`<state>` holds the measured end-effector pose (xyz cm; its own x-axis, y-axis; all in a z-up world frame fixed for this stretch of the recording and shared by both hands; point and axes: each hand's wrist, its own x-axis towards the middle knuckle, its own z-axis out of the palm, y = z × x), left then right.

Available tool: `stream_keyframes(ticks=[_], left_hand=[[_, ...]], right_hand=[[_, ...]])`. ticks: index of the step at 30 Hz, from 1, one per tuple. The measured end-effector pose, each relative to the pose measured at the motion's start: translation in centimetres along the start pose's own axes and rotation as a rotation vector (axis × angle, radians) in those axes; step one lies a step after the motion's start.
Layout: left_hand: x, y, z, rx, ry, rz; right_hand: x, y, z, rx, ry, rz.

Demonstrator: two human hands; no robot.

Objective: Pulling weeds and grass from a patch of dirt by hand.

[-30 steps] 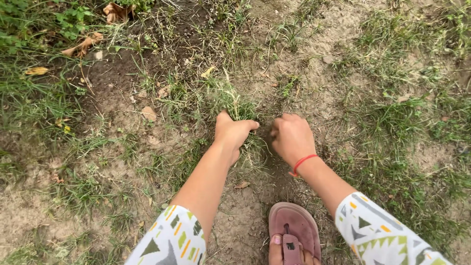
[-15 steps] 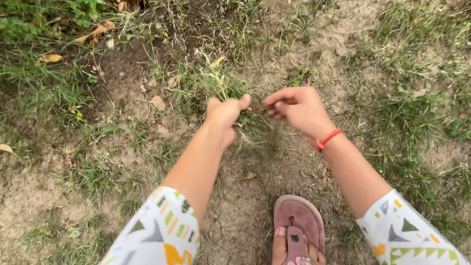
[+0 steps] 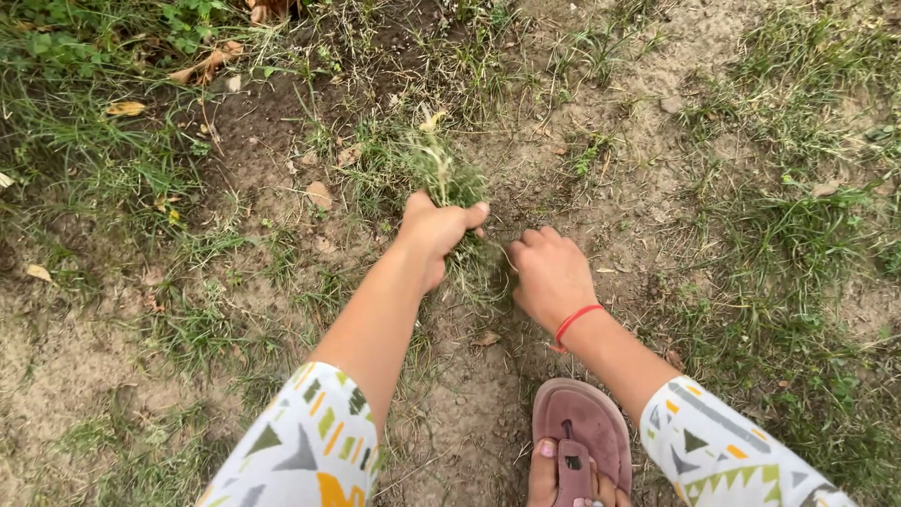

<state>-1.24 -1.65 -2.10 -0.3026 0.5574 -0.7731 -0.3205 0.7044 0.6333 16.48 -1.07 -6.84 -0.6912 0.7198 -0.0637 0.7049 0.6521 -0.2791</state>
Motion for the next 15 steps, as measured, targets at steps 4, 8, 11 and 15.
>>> stream_keyframes(ticks=[4,8,11,15], left_hand=[[-0.4,-0.5,0.1,0.025,0.054,-0.009],[-1.3,-0.1,0.4,0.009,-0.022,0.029],[-2.8,1.1,0.9,-0.049,-0.042,-0.003],[-2.0,1.4,0.9,-0.244,-0.066,-0.011]], right_hand=[[0.8,1.4,1.4,0.168,0.051,0.114],[2.3,0.4,-1.4,0.653,0.078,0.382],[2.9,-0.9,-3.1,0.878,0.083,0.474],[2.9,-0.4,-2.3,1.101,0.135,0.377]])
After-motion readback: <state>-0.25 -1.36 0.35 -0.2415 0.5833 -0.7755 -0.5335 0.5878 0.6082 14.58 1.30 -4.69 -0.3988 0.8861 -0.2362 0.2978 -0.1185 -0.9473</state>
